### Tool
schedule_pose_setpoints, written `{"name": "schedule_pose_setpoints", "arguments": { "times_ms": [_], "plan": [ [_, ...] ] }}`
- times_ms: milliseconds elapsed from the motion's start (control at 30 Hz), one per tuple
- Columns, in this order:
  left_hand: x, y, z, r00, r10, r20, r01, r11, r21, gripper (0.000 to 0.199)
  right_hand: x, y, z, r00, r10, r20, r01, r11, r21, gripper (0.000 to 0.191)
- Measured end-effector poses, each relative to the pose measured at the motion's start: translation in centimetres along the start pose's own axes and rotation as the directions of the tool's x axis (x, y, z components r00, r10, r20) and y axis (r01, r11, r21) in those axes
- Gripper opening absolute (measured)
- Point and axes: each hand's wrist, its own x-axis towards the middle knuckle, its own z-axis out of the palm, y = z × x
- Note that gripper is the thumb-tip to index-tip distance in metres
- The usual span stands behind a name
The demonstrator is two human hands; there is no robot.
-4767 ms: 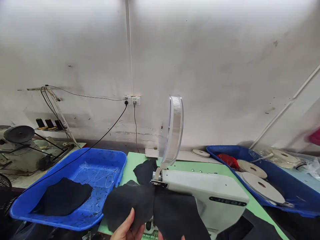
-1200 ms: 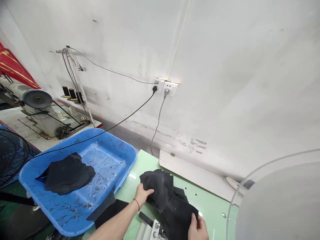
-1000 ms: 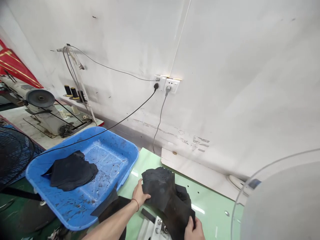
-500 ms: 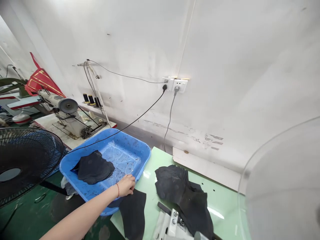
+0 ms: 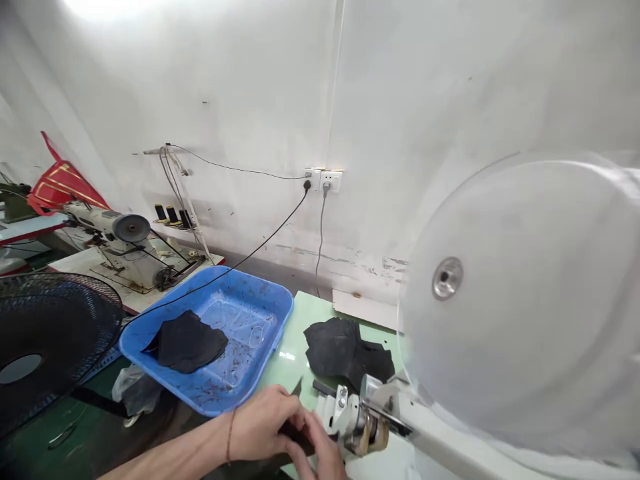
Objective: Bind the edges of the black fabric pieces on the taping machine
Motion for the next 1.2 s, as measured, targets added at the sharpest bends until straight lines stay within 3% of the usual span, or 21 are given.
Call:
{"name": "schedule_pose_setpoints", "arguments": {
  "times_ms": [67,133,267,633,1000,1200],
  "plan": [
    [-0.9,1.9,-0.8,0.993,-0.114,-0.028,0.105,0.969,-0.225,0.049,0.3,-2.8,-1.3,0.993,0.043,0.108,-0.053,0.994,0.091,0.032],
    [-1.6,2.7,-1.3,0.977,-0.212,0.022,0.199,0.869,-0.453,0.05,0.0,-5.0,-2.5,0.986,0.106,0.132,-0.124,0.983,0.136,0.036],
    [-2.1,3.7,-0.7,0.947,-0.304,0.106,0.294,0.683,-0.669,0.027,-1.4,-7.1,-3.8,0.976,0.135,0.171,-0.171,0.96,0.222,0.035],
    [-1.8,7.0,0.3,0.925,-0.348,0.156,0.355,0.637,-0.685,0.006,-3.1,-7.9,-4.7,0.98,0.179,0.085,-0.192,0.963,0.187,0.027],
    [-1.7,7.9,0.1,0.899,-0.405,0.168,0.393,0.574,-0.718,0.006,-3.0,-8.5,-4.8,0.973,0.199,0.119,-0.222,0.946,0.236,0.028],
    [-1.8,7.5,0.7,0.908,-0.375,0.189,0.357,0.453,-0.817,0.013,-2.8,-8.7,-4.9,0.961,0.221,0.165,-0.267,0.895,0.357,0.028]
  ]
}}
